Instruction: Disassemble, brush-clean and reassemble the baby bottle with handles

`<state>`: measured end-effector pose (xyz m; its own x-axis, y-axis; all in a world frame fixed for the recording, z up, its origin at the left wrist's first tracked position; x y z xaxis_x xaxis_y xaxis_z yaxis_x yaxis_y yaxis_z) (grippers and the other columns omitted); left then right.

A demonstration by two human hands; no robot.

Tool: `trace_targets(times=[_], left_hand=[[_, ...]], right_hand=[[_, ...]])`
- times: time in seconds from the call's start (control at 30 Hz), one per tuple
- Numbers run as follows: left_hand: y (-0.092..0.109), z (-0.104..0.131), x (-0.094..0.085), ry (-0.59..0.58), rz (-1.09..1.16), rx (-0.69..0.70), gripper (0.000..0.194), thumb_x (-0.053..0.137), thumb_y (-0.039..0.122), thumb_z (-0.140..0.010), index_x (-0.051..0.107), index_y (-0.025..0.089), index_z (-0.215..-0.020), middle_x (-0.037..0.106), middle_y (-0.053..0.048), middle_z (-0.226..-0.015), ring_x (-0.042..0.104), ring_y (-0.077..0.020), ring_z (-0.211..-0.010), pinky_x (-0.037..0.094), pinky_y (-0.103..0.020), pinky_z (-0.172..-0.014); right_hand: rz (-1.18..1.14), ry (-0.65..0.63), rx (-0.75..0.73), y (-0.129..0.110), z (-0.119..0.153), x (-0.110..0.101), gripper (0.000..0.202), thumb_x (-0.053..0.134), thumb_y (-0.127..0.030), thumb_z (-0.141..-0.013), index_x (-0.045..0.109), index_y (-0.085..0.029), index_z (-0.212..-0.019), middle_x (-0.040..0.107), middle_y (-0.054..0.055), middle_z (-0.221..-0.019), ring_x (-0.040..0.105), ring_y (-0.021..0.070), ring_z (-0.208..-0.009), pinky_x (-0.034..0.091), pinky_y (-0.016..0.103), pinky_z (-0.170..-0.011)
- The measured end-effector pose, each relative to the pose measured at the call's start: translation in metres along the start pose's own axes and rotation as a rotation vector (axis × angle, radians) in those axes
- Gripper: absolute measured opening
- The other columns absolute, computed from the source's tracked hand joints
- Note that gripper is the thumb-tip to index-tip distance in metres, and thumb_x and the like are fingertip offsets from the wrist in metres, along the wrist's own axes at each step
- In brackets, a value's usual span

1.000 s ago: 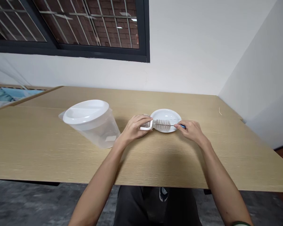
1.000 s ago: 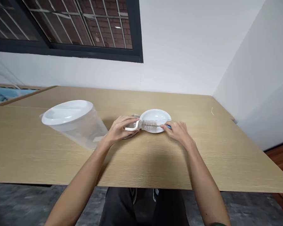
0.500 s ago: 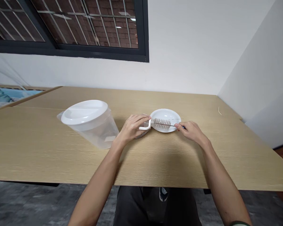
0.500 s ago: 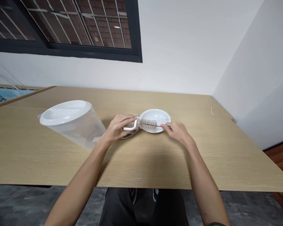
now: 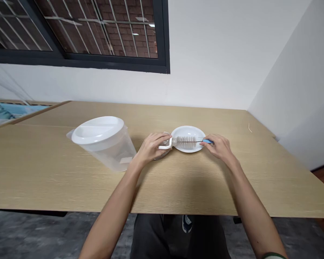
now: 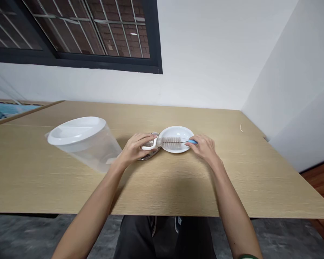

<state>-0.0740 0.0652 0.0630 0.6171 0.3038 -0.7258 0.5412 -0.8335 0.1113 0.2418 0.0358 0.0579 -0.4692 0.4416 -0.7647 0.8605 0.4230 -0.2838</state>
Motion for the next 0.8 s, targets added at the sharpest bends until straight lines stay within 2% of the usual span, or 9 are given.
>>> trace_targets(times=[0.13, 0.33, 0.47, 0.57, 0.67, 0.8], left_hand=[[-0.0029, 0.0018, -0.0009, 0.024, -0.016, 0.014, 0.041, 0.073, 0.039, -0.092, 0.067, 0.021, -0.128, 0.074, -0.012, -0.123, 0.07, -0.027, -0.11, 0.054, -0.042, -0.093], [-0.0024, 0.0025, -0.0025, 0.047, -0.001, -0.023, 0.043, 0.074, 0.043, -0.091, 0.068, 0.021, -0.127, 0.074, -0.011, -0.12, 0.071, -0.0263, -0.108, 0.055, -0.04, -0.093], [-0.0049, 0.004, -0.005, 0.06, 0.026, -0.09, 0.044, 0.074, 0.046, -0.089, 0.07, 0.021, -0.126, 0.075, -0.01, -0.118, 0.072, -0.0254, -0.104, 0.056, -0.038, -0.093], [-0.008, 0.0051, -0.0074, 0.087, 0.057, -0.119, 0.045, 0.075, 0.048, -0.089, 0.071, 0.021, -0.125, 0.074, -0.01, -0.117, 0.072, -0.0254, -0.103, 0.057, -0.037, -0.09], [-0.0094, 0.0058, -0.0066, 0.093, 0.037, -0.089, 0.044, 0.074, 0.046, -0.089, 0.07, 0.02, -0.125, 0.074, -0.01, -0.117, 0.072, -0.0257, -0.104, 0.056, -0.036, -0.089], [-0.0106, 0.0067, -0.0009, 0.076, -0.012, -0.052, 0.043, 0.075, 0.044, -0.089, 0.07, 0.021, -0.126, 0.074, -0.011, -0.118, 0.072, -0.0264, -0.106, 0.056, -0.038, -0.091]], right_hand=[[0.025, 0.089, -0.069, -0.0003, -0.0007, -0.0012, 0.031, 0.063, -0.051, -0.096, 0.075, -0.023, -0.094, 0.077, 0.005, -0.091, 0.066, 0.0208, -0.085, 0.042, 0.032, -0.076], [0.028, 0.182, -0.138, -0.0035, -0.0011, -0.0034, 0.033, 0.058, -0.051, -0.099, 0.074, -0.022, -0.095, 0.076, 0.006, -0.09, 0.059, 0.0223, -0.083, 0.042, 0.035, -0.08], [0.071, 0.238, -0.119, -0.0007, -0.001, -0.0044, 0.031, 0.058, -0.049, -0.099, 0.074, -0.023, -0.093, 0.075, 0.007, -0.088, 0.057, 0.0238, -0.085, 0.041, 0.037, -0.083], [0.054, 0.243, -0.109, 0.0025, -0.0011, -0.0037, 0.029, 0.058, -0.048, -0.099, 0.073, -0.023, -0.092, 0.075, 0.007, -0.089, 0.058, 0.0235, -0.085, 0.041, 0.038, -0.084], [0.006, 0.252, -0.139, 0.0026, -0.0009, -0.0024, 0.029, 0.06, -0.049, -0.099, 0.071, -0.022, -0.096, 0.075, 0.007, -0.09, 0.06, 0.0232, -0.084, 0.043, 0.038, -0.084], [-0.029, 0.245, -0.138, 0.0021, -0.001, -0.0018, 0.032, 0.061, -0.053, -0.096, 0.069, -0.022, -0.09, 0.074, 0.007, -0.086, 0.061, 0.0234, -0.081, 0.045, 0.037, -0.081]])
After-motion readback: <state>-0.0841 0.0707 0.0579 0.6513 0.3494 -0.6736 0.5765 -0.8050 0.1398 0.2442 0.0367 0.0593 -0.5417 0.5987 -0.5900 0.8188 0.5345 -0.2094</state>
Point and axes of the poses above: each hand's wrist, its own z-axis away from the middle knuckle, its own x-axis out of the palm, y = z × x, the point moved 3 cm from there along -z, towards the middle knuckle
